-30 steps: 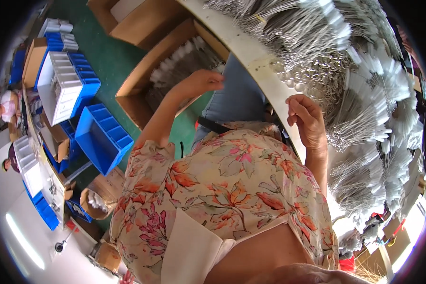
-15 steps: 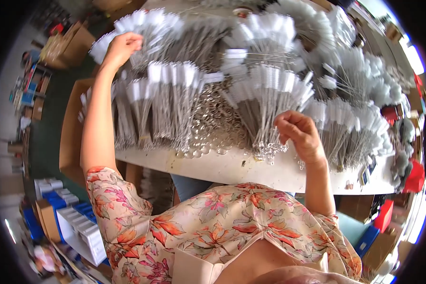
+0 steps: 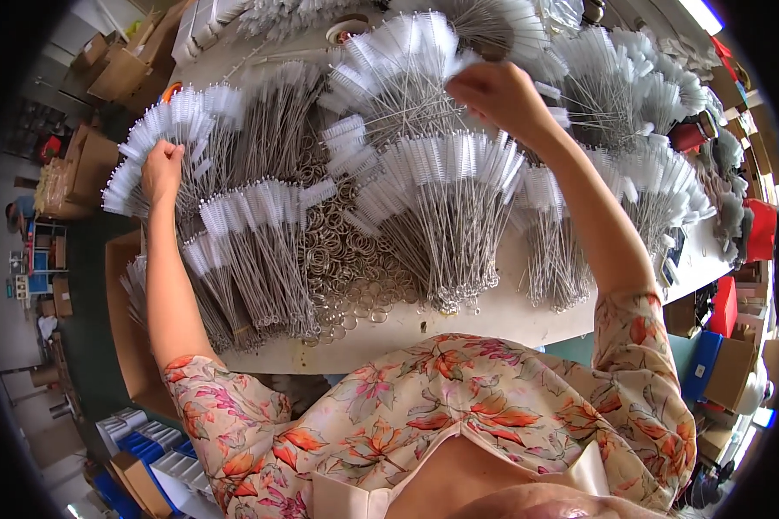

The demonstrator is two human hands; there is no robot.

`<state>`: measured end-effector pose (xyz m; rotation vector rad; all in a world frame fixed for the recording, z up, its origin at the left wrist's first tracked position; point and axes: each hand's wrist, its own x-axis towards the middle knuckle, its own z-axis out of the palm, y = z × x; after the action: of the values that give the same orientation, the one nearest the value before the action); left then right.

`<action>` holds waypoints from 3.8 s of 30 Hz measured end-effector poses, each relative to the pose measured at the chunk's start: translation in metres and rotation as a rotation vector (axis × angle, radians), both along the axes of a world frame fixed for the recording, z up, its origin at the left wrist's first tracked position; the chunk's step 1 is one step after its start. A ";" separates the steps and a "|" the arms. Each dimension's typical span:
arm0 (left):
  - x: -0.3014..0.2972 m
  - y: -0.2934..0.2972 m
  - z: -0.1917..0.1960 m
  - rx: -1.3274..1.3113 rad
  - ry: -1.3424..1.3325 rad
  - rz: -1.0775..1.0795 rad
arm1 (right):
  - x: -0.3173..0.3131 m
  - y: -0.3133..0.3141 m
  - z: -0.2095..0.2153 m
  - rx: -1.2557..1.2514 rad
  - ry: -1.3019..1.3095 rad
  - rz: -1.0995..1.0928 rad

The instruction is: The person is assembling bottle brushes by attaching metal rings to wire handles and organizing them into sets.

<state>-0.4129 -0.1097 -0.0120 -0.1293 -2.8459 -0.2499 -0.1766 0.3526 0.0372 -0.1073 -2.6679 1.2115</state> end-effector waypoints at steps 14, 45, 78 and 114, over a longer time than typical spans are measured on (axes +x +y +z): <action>0.020 0.111 0.009 0.322 -0.176 -0.321 | -0.083 -0.027 0.043 -0.082 0.444 -0.106; 0.215 0.082 0.049 1.547 -0.339 -0.308 | -0.045 0.110 -0.048 0.541 -0.283 -0.397; 0.331 0.167 0.065 1.395 -0.337 -0.588 | 0.055 0.000 0.077 -0.743 0.409 0.170; 0.397 0.120 -0.002 0.899 -0.171 -1.129 | 0.203 -0.144 -0.019 -0.697 -0.803 0.574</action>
<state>-0.0156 0.0099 -0.0140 -1.4987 -2.1607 -1.7125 0.0267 0.2082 0.0183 0.1058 -2.7914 2.7469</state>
